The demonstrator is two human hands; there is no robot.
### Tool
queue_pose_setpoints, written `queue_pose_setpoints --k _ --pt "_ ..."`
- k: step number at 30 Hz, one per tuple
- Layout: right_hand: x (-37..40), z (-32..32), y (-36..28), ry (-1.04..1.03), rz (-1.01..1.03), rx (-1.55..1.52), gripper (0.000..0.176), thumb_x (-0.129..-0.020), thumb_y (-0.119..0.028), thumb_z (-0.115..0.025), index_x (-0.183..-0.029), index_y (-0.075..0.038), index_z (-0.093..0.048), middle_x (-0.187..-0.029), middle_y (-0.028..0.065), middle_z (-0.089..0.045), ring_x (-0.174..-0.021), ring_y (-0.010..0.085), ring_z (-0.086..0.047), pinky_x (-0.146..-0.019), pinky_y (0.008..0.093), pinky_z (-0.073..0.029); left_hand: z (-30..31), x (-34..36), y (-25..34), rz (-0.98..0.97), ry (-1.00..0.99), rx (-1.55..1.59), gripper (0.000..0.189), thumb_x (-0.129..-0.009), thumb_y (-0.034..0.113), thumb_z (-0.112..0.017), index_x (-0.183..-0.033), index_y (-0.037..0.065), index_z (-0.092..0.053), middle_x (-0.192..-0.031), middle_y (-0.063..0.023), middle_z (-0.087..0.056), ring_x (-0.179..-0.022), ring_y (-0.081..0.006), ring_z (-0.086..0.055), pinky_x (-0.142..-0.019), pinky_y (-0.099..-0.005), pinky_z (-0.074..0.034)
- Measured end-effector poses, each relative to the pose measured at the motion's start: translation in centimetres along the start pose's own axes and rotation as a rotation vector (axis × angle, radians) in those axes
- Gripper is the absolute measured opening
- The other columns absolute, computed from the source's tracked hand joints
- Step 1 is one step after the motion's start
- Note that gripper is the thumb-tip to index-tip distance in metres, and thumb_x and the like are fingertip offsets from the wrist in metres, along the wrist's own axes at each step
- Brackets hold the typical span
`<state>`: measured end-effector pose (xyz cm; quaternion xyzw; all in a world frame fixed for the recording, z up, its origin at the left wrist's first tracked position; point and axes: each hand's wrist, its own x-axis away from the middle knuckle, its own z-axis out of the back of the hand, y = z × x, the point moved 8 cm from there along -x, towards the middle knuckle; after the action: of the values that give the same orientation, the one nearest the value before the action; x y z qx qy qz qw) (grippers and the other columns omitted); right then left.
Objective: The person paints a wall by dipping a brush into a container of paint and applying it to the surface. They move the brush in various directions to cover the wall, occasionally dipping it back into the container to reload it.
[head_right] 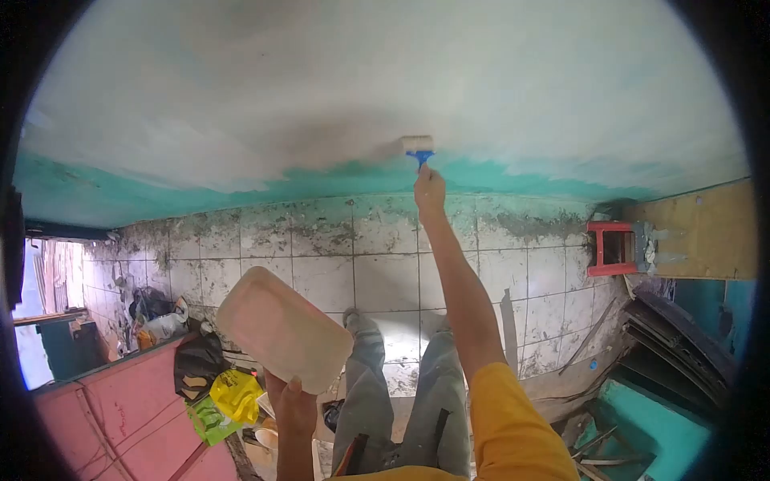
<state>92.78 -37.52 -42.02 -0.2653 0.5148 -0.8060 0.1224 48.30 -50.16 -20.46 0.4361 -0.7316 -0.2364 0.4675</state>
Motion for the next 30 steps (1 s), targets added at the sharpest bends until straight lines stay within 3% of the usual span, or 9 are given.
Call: queue_pose_setpoints --k 3,6,8,15,17,18,20,23,30 --pt "4.1 2.8 -10.1 -0.068 -0.013 -0.210 0.044 -0.101 -0.041 -0.051 -0.102 0.000 -0.067 -0.070 0.0051 -0.055 -0.064 0.0140 -0.050 -0.060 0.0292 -0.041 0.3 -0.1 0.1 0.000 -0.028 0.003 0.088 -0.081 0.021 -0.078 -0.150 0.009 -0.025 -0.143 -0.0104 -0.041 -0.134 -0.0282 -0.044 -0.107 -0.0464 -0.045" --pt "7.4 4.4 -15.5 -0.033 0.188 -0.409 0.039 -0.103 -0.038 -0.051 -0.103 -0.002 -0.065 -0.066 -0.0033 -0.042 -0.059 0.0054 -0.035 -0.052 0.0244 -0.031 0.3 -0.2 0.3 -0.005 -0.045 0.030 0.086 -0.081 0.021 -0.077 -0.149 0.010 -0.026 -0.143 -0.0103 -0.041 -0.134 -0.0278 -0.043 -0.109 -0.0466 -0.043" --pt "8.3 5.4 -17.7 0.012 0.527 -0.538 0.034 -0.105 -0.038 -0.049 -0.105 -0.006 -0.063 -0.064 -0.0053 -0.040 -0.051 0.0020 -0.032 -0.044 0.0189 -0.025 0.5 0.0 0.4 -0.012 -0.025 0.017 0.086 -0.080 0.021 -0.078 -0.149 0.010 -0.027 -0.143 -0.0100 -0.041 -0.133 -0.0274 -0.043 -0.109 -0.0466 -0.042" --pt "0.8 0.0 -3.8 0.077 0.563 -0.282 0.037 -0.104 -0.041 -0.049 -0.107 -0.006 -0.062 -0.066 -0.0038 -0.043 -0.052 0.0027 -0.034 -0.045 0.0202 -0.027 0.6 0.1 0.4 0.010 -0.016 0.051 0.097 -0.076 0.018 -0.082 -0.151 0.012 -0.022 -0.142 -0.0078 -0.040 -0.133 -0.0262 -0.043 -0.109 -0.0453 -0.042" --pt "-0.1 -2.1 1.7 0.003 0.267 -0.189 0.041 -0.103 -0.043 -0.049 -0.106 -0.005 -0.062 -0.065 -0.0027 -0.044 -0.050 0.0044 -0.035 -0.043 0.0226 -0.028 0.7 0.1 0.3 0.014 -0.014 0.044 0.097 -0.076 0.017 -0.082 -0.151 0.012 -0.022 -0.142 -0.0078 -0.040 -0.133 -0.0262 -0.043 -0.108 -0.0450 -0.042" --pt "0.4 -2.0 1.7 -0.002 0.272 -0.194 0.041 -0.103 -0.043 -0.049 -0.106 -0.005 -0.062 -0.065 -0.0027 -0.044 -0.050 0.0044 -0.035 -0.043 0.0226 -0.028 0.7 0.1 0.2 0.011 -0.014 0.050 0.097 -0.075 0.017 -0.083 -0.151 0.012 -0.022 -0.142 -0.0077 -0.040 -0.133 -0.0262 -0.043 -0.108 -0.0447 -0.043" --pt "1.2 -2.6 4.4 -0.132 -0.103 -0.225 0.042 -0.103 -0.044 -0.049 -0.106 -0.004 -0.062 -0.065 -0.0020 -0.045 -0.048 0.0058 -0.036 -0.041 0.0233 -0.029 1.2 0.0 -0.3 0.029 -0.010 0.058 0.097 -0.075 0.017 -0.083 -0.151 0.012 -0.023 -0.142 -0.0078 -0.040 -0.133 -0.0262 -0.043 -0.108 -0.0451 -0.043" --pt "0.3 -2.4 3.9 -0.235 -0.173 -0.330 0.043 -0.103 -0.040 -0.048 -0.105 0.000 -0.063 -0.069 0.0013 -0.049 -0.046 0.0093 -0.039 -0.040 0.0273 -0.031 1.0 0.0 -0.4 0.067 -0.001 0.067 0.096 -0.075 0.015 -0.083 -0.150 0.012 -0.024 -0.142 -0.0079 -0.040 -0.133 -0.0262 -0.043 -0.109 -0.0457 -0.042" --pt "7.5 4.1 -15.8 -0.150 0.175 -0.382 0.041 -0.103 -0.038 -0.049 -0.108 0.000 -0.062 -0.067 -0.0021 -0.044 -0.054 0.0052 -0.036 -0.046 0.0239 -0.030 0.6 0.1 -0.6 0.079 -0.014 0.085 0.095 -0.075 0.014 -0.082 -0.149 0.012 -0.024 -0.142 -0.0080 -0.040 -0.133 -0.0257 -0.043 -0.110 -0.0457 -0.039"
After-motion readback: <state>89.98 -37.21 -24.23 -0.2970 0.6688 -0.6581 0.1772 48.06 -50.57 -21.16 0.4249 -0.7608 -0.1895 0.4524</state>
